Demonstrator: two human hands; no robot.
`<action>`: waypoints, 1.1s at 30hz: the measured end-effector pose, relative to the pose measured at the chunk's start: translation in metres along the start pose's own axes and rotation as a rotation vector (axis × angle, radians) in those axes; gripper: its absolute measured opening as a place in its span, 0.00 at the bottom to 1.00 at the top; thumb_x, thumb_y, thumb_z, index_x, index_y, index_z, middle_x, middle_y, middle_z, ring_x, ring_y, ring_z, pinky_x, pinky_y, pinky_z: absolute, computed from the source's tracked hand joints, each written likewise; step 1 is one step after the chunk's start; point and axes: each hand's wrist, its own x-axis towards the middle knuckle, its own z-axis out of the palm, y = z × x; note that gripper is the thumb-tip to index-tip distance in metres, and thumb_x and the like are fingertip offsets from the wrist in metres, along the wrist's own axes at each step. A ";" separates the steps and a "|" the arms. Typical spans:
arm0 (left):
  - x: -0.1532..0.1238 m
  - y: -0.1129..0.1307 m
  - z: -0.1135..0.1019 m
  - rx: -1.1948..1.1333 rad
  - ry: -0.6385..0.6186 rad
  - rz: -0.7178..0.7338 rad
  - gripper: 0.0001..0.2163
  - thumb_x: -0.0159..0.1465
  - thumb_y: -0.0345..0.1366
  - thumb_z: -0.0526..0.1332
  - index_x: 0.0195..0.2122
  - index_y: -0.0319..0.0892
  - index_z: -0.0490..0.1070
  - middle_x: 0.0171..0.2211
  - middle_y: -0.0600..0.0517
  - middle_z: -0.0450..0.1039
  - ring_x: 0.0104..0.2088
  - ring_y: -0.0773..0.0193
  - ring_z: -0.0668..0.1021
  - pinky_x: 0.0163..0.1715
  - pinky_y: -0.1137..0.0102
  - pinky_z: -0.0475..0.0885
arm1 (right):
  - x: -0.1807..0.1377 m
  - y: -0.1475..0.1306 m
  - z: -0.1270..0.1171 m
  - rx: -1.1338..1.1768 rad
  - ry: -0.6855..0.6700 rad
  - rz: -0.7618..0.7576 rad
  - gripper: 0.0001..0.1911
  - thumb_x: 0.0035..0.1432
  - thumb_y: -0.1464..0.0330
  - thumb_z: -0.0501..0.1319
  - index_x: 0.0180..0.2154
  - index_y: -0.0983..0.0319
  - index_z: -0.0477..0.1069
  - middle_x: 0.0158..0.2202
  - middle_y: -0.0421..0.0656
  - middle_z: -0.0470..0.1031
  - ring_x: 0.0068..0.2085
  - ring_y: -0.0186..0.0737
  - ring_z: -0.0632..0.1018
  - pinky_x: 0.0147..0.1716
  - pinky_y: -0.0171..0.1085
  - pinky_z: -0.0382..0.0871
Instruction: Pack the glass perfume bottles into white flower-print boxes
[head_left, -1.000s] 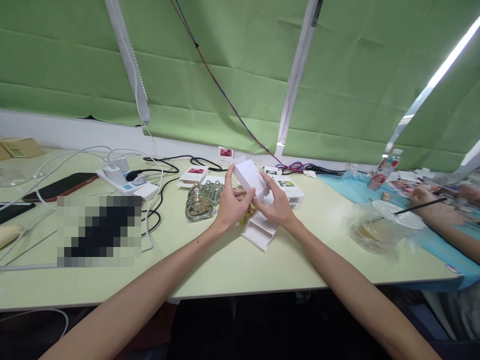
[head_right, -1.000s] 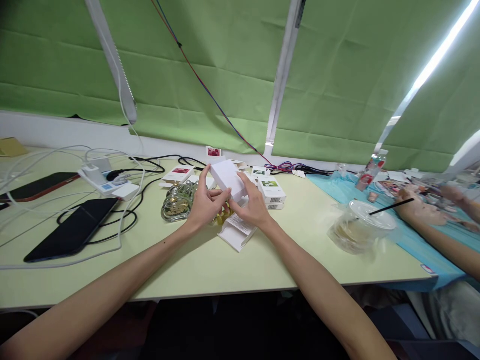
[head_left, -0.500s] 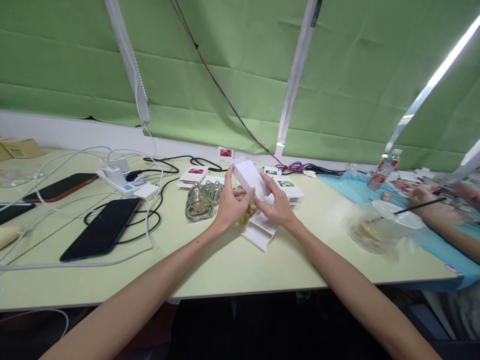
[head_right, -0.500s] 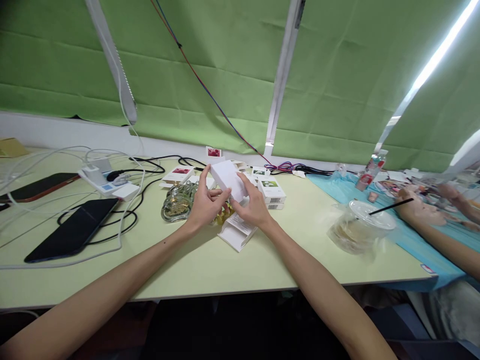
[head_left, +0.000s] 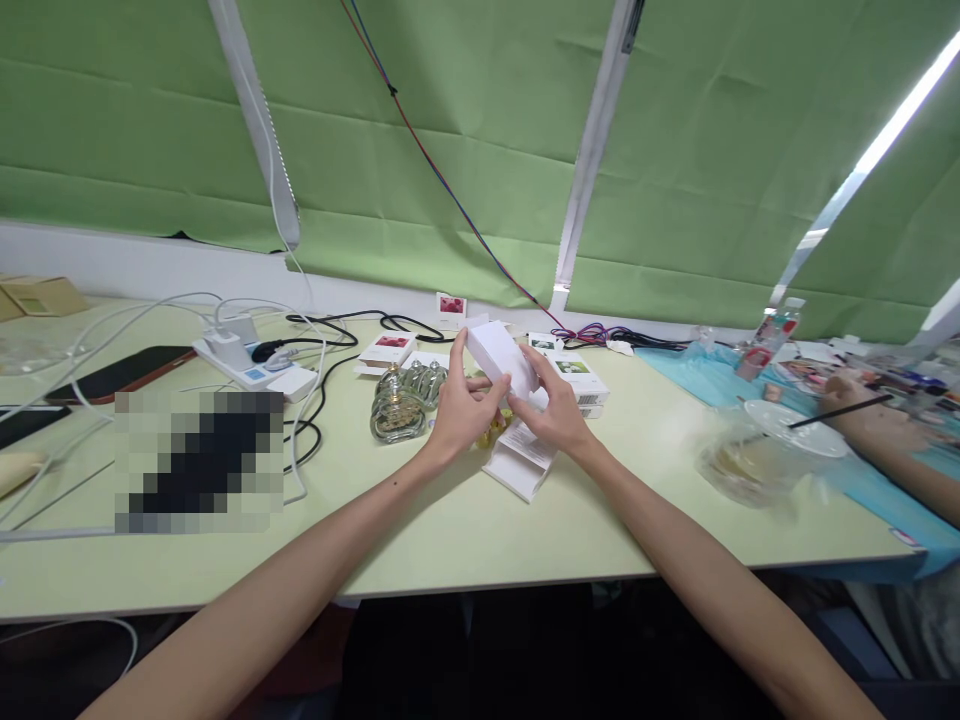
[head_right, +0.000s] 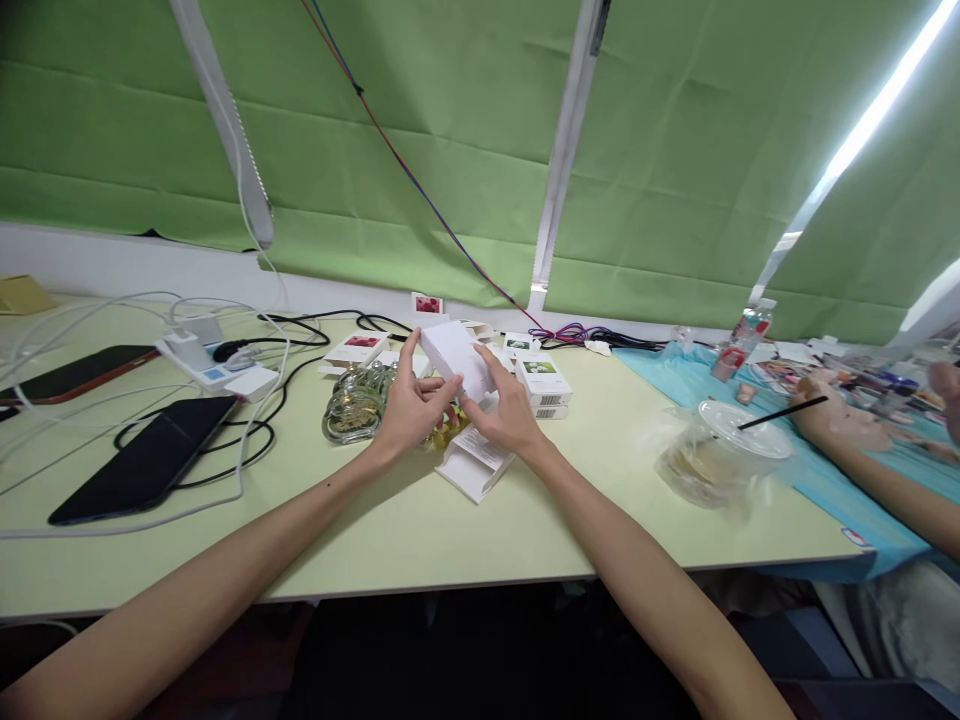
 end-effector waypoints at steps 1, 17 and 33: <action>0.000 0.000 0.000 0.003 0.000 -0.002 0.50 0.60 0.42 0.67 0.73 0.47 0.31 0.35 0.49 0.82 0.19 0.68 0.78 0.21 0.75 0.73 | 0.000 0.000 0.000 -0.003 0.000 0.005 0.36 0.57 0.64 0.62 0.66 0.59 0.59 0.66 0.49 0.66 0.63 0.52 0.71 0.55 0.47 0.71; 0.001 0.001 0.000 0.026 0.014 -0.007 0.49 0.60 0.43 0.67 0.73 0.47 0.34 0.34 0.48 0.82 0.18 0.67 0.78 0.20 0.74 0.73 | -0.001 0.002 0.001 0.011 0.003 0.009 0.36 0.57 0.64 0.62 0.66 0.59 0.59 0.66 0.49 0.65 0.62 0.51 0.71 0.54 0.46 0.72; 0.002 0.001 -0.001 0.031 0.027 -0.004 0.47 0.60 0.45 0.67 0.73 0.48 0.36 0.33 0.49 0.81 0.18 0.67 0.77 0.20 0.73 0.74 | -0.001 0.003 0.002 0.050 -0.007 0.027 0.36 0.59 0.63 0.62 0.67 0.58 0.58 0.67 0.49 0.64 0.62 0.50 0.71 0.57 0.47 0.71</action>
